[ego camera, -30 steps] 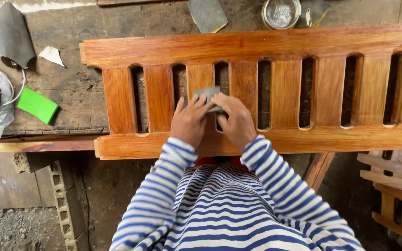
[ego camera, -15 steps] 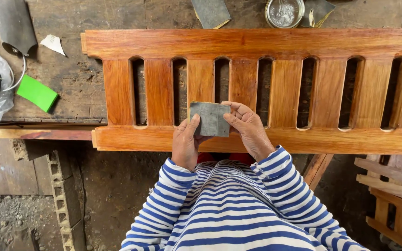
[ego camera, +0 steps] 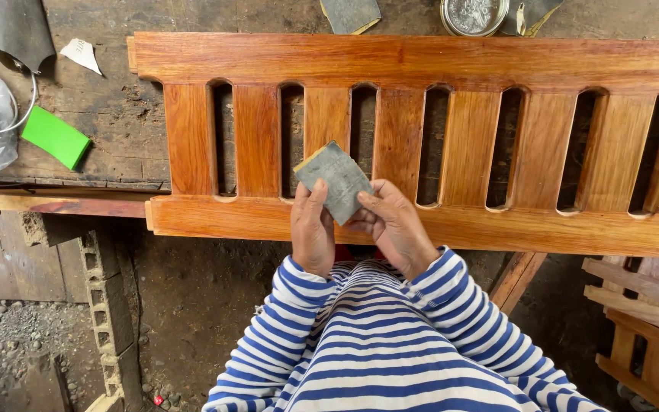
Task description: The person sands a wooden slatted panel using a sanding block. They work along the top surface and edges, moving the block back and forth to smooth the wood. The panel remains on a workbench throughout the process.
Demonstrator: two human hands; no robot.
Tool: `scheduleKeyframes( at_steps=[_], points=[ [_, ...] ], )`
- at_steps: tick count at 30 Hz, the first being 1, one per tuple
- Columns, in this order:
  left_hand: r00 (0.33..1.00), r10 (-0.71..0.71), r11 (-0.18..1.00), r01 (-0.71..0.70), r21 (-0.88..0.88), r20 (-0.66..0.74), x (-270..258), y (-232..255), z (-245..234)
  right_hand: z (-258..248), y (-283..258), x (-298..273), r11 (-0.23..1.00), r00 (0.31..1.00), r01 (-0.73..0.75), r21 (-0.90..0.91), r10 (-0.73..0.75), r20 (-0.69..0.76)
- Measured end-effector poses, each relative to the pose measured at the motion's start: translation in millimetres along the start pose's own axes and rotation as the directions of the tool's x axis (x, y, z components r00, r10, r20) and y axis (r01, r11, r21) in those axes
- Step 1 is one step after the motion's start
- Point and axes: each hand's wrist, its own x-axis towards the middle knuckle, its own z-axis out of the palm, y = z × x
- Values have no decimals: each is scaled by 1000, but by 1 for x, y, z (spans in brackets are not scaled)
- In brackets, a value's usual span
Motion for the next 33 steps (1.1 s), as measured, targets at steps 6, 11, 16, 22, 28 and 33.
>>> scheduleKeyframes(
  at_steps=[6, 11, 16, 22, 28, 33],
  points=[
    [933, 327, 887, -357, 292, 150, -20, 14, 34, -17, 36, 7, 980, 985, -167, 106, 170, -18],
    [923, 343, 836, -384, 392, 174, -6, 1, 21, -12, 21, -3, 987, 986, -154, -51, 157, 57],
    [801, 483, 541, -590, 599, 353, 8, 49, 20, -9, -13, -19, 921, 991, -73, -383, 110, 74],
    [782, 260, -298, -494, 817, 567, 29, -5, -24, -66, -51, -9, 587, 854, 431, -686, -511, 99],
    [717, 250, -573, -433, 696, 651, 66, -35, -19, -119, -124, -2, 67, 593, 377, -924, -784, 184],
    [784, 270, -606, -312, 731, 559, 128, -24, 32, -153, -137, 28, -273, 458, 307, -912, -797, 392]
  ],
)
